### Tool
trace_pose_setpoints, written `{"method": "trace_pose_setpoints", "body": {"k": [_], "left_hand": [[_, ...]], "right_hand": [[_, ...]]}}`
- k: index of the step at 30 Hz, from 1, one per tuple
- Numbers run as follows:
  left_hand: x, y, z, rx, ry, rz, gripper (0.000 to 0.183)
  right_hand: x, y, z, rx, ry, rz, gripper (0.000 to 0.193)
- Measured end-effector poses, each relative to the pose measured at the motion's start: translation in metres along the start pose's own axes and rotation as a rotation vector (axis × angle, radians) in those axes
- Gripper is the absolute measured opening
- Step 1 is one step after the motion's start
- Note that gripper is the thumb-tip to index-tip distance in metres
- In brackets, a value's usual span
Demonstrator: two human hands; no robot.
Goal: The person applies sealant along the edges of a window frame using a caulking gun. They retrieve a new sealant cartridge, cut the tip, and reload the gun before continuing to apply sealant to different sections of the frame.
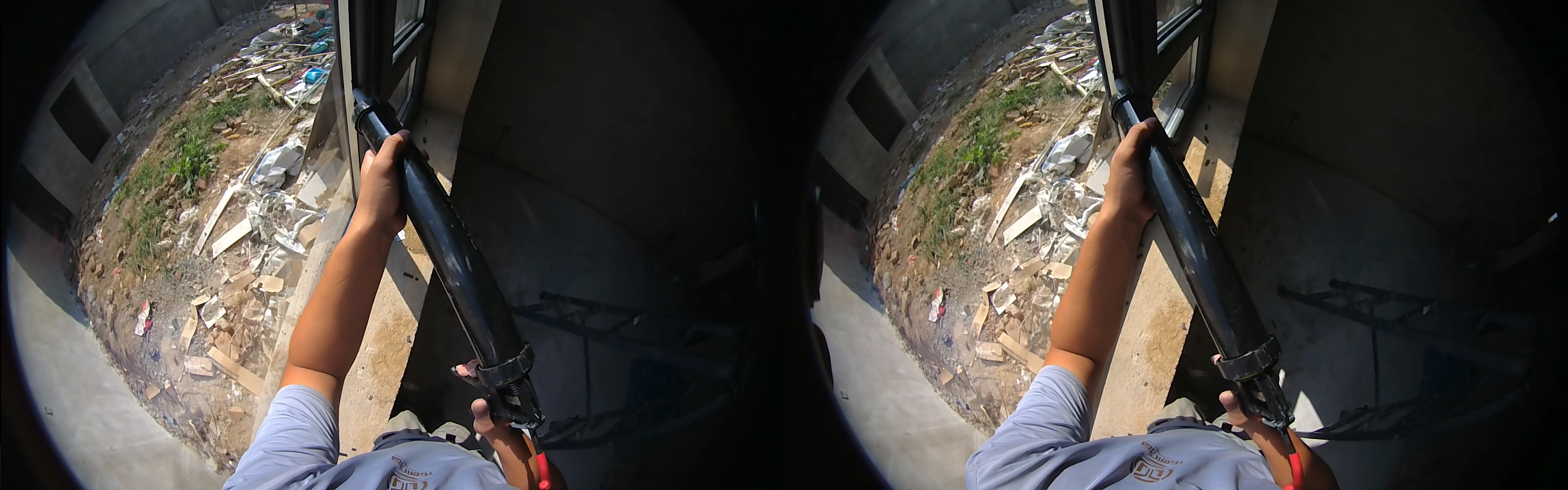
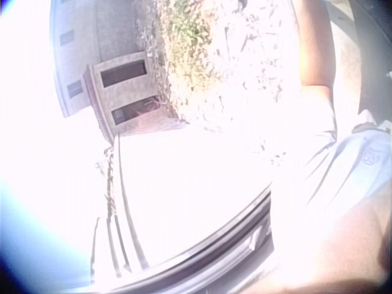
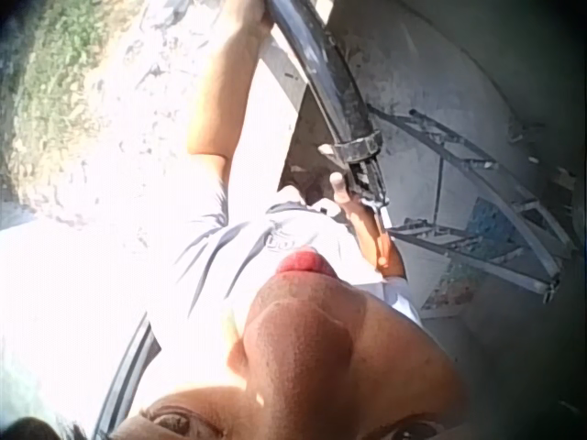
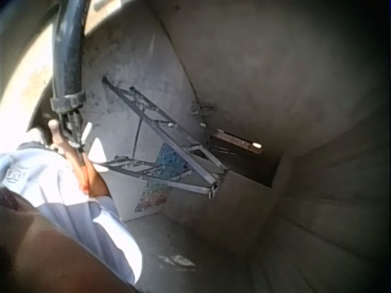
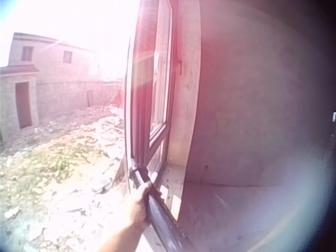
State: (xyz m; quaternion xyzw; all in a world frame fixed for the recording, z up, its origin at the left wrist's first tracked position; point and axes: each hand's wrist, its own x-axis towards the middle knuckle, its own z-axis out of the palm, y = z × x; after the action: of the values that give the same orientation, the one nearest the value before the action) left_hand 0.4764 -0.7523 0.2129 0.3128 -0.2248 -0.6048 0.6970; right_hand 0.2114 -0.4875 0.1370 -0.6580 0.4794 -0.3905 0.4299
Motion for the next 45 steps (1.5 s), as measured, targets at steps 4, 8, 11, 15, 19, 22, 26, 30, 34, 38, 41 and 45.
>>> {"method": "trace_pose_setpoints", "body": {"k": [4, 8, 11, 15, 19, 22, 26, 30, 34, 38, 41, 45], "left_hand": [[-0.001, -0.007, -0.008, 0.009, -0.010, -0.002, 0.037], [-0.004, -0.021, -0.018, 0.032, 0.022, 0.018, 0.035], [-0.004, -0.033, -0.028, 0.032, 0.055, 0.008, 0.035], [-0.004, -0.049, -0.044, 0.062, 0.070, -0.008, 0.034], [-0.003, -0.064, -0.058, 0.069, 0.084, -0.031, 0.036], [-0.002, -0.078, -0.071, 0.080, 0.103, -0.057, 0.039], [0.001, -0.096, -0.088, 0.082, 0.134, -0.094, 0.040], [0.000, -0.113, -0.101, 0.092, 0.155, -0.106, 0.041], [0.001, -0.127, -0.114, 0.104, 0.166, -0.118, 0.035], [0.003, -0.144, -0.130, 0.108, 0.179, -0.137, 0.029], [0.007, -0.157, -0.144, 0.095, 0.189, -0.164, 0.032], [0.009, -0.176, -0.160, 0.126, 0.235, -0.168, 0.030]], "right_hand": [[-0.003, 0.010, 0.009, 0.114, 0.035, 0.087, 0.081], [-0.004, 0.026, 0.010, 0.032, 0.031, 0.089, 0.074], [-0.010, 0.044, 0.009, -0.061, -0.008, 0.096, 0.063], [-0.020, 0.078, 0.012, 0.021, -0.061, 0.184, 0.051], [-0.025, 0.110, 0.021, -0.116, 0.006, 0.080, 0.056], [-0.027, 0.124, 0.028, -0.145, 0.056, 0.030, 0.057], [-0.029, 0.135, 0.033, -0.130, 0.070, 0.075, 0.054], [-0.030, 0.154, 0.036, -0.073, 0.093, 0.099, 0.049], [-0.032, 0.188, 0.042, -0.046, 0.078, 0.067, 0.041], [-0.041, 0.218, 0.048, -0.003, 0.071, 0.075, 0.036], [-0.047, 0.236, 0.054, -0.021, 0.090, 0.101, 0.040], [-0.047, 0.259, 0.064, -0.020, 0.116, 0.112, 0.048]]}}
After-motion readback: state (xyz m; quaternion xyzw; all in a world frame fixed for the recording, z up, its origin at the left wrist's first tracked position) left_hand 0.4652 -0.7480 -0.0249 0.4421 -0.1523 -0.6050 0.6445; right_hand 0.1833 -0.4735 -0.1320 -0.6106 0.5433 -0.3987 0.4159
